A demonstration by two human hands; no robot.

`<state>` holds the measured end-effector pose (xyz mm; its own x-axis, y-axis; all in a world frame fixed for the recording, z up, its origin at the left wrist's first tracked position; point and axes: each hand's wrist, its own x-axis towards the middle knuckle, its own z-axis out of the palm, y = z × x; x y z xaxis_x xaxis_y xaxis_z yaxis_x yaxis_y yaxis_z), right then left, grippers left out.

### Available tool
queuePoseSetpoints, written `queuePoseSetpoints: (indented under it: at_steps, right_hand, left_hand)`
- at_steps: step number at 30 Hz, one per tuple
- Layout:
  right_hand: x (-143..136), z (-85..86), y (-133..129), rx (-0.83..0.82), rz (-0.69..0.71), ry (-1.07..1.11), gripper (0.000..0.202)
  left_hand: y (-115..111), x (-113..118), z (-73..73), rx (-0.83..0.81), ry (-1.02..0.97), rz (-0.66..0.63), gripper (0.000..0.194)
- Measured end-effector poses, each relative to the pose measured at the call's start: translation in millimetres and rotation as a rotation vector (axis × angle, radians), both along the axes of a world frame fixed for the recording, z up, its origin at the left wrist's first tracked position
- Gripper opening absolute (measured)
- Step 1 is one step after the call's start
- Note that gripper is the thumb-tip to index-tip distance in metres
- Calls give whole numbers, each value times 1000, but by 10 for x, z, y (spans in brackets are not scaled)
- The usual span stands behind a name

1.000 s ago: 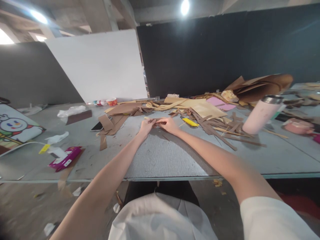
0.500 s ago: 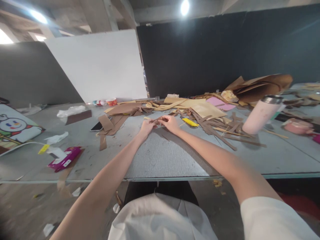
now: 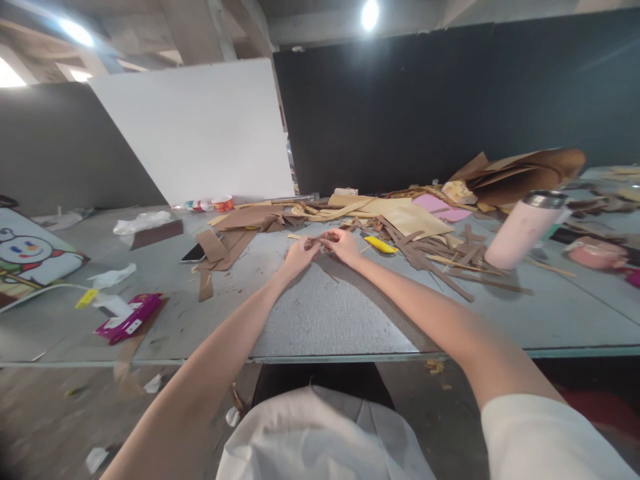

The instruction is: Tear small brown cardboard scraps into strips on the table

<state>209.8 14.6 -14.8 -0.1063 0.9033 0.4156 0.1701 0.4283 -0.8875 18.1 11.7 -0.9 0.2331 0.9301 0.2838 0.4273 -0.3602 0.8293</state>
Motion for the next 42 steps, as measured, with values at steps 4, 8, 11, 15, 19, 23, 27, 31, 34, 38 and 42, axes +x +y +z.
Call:
queuePoseSetpoints:
  at_steps: [4, 8, 11, 15, 19, 23, 27, 31, 34, 38, 42]
  right_hand:
    - [6, -13, 0, -18, 6, -37, 40]
    - [0, -7, -5, -32, 19, -23, 37]
    - [-8, 10, -16, -23, 4, -11, 36]
    - [-7, 16, -25, -9, -31, -15, 35]
    - [8, 1, -18, -13, -31, -12, 35]
    - [24, -12, -7, -39, -27, -6, 36]
    - [25, -12, 1, -65, -54, -33, 39]
    - [16, -9, -1, -68, -59, -25, 41]
    - [12, -4, -15, -70, -34, 13, 43]
    - [11, 9, -31, -63, -17, 10, 42]
    - [5, 13, -22, -62, -47, -21, 42]
  left_hand:
    - [-59, -37, -2, 140, 346, 39, 22]
    - [-71, -33, 25, 126, 387, 27, 20]
    - [-64, -16, 33, 113, 337, 26, 16]
    - [-28, -9, 2, 71, 255, 20, 15]
    - [14, -15, -39, 45, 164, -15, 16]
    - [6, -18, -29, 37, 124, -6, 15]
    - [-41, -17, 11, 24, 119, -7, 13]
    - [-71, -13, 36, 46, 163, -19, 15]
    - [-71, -18, 34, 52, 169, -42, 19]
    - [-39, -22, 4, 46, 160, -55, 20]
    - [-6, -21, -30, 35, 117, -75, 24]
